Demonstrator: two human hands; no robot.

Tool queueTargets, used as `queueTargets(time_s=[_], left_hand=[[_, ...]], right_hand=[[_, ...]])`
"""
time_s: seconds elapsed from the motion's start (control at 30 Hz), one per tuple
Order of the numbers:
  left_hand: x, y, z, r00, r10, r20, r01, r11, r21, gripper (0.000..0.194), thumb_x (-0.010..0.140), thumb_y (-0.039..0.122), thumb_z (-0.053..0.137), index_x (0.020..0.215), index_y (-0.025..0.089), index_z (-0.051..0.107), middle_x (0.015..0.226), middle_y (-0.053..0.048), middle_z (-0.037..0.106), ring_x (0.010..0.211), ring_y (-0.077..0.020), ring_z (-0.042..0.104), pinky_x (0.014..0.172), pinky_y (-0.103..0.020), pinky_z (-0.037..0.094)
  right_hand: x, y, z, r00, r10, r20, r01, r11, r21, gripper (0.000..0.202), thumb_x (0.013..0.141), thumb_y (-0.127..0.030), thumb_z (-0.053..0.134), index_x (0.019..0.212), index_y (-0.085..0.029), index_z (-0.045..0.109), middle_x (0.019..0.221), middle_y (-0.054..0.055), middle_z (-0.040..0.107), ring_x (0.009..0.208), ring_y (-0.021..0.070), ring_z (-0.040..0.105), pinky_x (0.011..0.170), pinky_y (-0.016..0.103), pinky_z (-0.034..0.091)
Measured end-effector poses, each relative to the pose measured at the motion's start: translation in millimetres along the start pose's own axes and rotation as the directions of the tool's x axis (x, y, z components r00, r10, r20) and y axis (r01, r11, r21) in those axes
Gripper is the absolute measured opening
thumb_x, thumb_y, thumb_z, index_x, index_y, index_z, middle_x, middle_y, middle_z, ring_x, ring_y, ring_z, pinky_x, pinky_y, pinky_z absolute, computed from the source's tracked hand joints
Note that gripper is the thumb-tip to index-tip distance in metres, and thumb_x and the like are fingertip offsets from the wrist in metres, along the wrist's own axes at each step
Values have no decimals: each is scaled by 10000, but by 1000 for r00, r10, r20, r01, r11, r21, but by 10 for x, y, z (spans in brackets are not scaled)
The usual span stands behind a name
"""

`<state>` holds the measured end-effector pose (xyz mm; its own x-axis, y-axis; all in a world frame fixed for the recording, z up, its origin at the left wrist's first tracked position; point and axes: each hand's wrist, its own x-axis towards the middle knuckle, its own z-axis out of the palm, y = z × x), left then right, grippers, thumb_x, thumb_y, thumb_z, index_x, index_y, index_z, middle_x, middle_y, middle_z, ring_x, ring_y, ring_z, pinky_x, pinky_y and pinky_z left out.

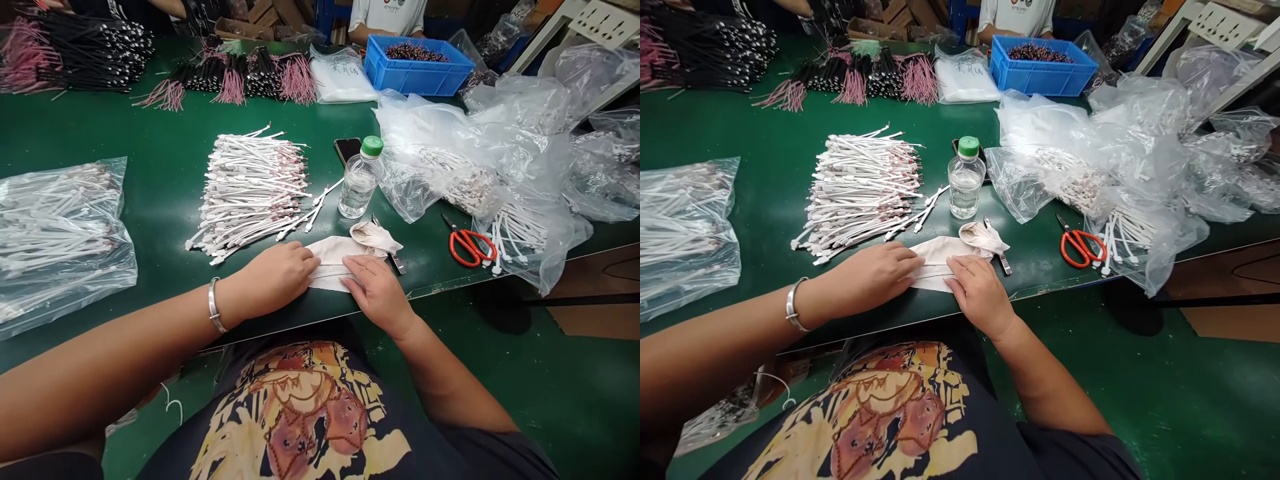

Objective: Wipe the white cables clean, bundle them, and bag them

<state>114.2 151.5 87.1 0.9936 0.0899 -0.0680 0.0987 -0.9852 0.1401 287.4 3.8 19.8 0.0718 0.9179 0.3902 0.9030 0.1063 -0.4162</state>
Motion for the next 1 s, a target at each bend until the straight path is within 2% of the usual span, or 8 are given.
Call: queueTargets(time_s=[0.27,0.43,0.6,0.73,0.87,0.9,0.93,1.0], left_hand=[[20,108,32,1000,-22,-8,23,995,94,163,839,102,460,831,108,623,828,-123,620,751,-227,559,634,-347,439],[113,231,124,986,-167,8,165,980,113,191,826,92,452,840,77,642,802,-171,631,719,-268,615,529,-340,444],[114,247,161,975,-222,26,222,975,26,175,771,72,485,768,88,659,770,-179,641,684,-278,640,479,-327,441],[-59,113,66,960,-280,-2,280,959,-54,148,720,68,534,769,118,664,798,-132,664,722,-235,644,549,-296,464],[-471,-56,-54,922,-385,-40,365,900,-240,211,837,142,452,863,134,662,795,-70,687,749,-166,641,640,-253,483],[-603,-92,-65,910,-415,-16,379,845,-377,217,866,181,441,914,145,650,782,-44,687,714,-137,639,628,-234,487],[-742,-124,-64,878,-475,52,396,663,-635,200,873,222,466,936,140,637,770,-36,683,684,-122,637,618,-226,493],[-1028,-161,-22,820,-537,197,331,165,-929,195,837,307,565,916,138,622,774,-24,667,687,-111,643,634,-224,506]], right_hand=[[-38,-2,22,999,-19,-44,15,995,-99,347,886,-314,517,1196,-173,584,1126,110,649,1049,240,576,915,436,432],[-77,90,83,997,-57,-53,52,995,-89,388,869,-342,546,1221,-182,563,1111,108,654,1030,256,588,896,431,446],[-114,138,118,998,-56,-41,53,997,-60,408,856,-365,557,1225,-192,561,1114,109,654,1027,266,594,897,439,458],[-137,88,108,995,19,-94,-25,998,-63,596,840,-422,566,1367,-186,419,1172,128,630,1068,285,582,935,459,443],[-126,24,86,988,93,-124,-101,993,-60,786,820,-448,584,1461,-169,224,1194,124,620,1075,277,583,950,442,443],[-119,17,85,988,95,-120,-103,993,-66,783,821,-451,582,1460,-171,226,1194,122,620,1079,276,581,951,440,443],[-114,16,86,989,94,-117,-103,992,-74,767,823,-451,579,1455,-175,244,1192,120,621,1083,277,580,951,439,442],[-116,21,93,989,88,-118,-100,991,-93,742,824,-445,581,1443,-172,277,1176,120,629,1078,281,584,941,441,448]])
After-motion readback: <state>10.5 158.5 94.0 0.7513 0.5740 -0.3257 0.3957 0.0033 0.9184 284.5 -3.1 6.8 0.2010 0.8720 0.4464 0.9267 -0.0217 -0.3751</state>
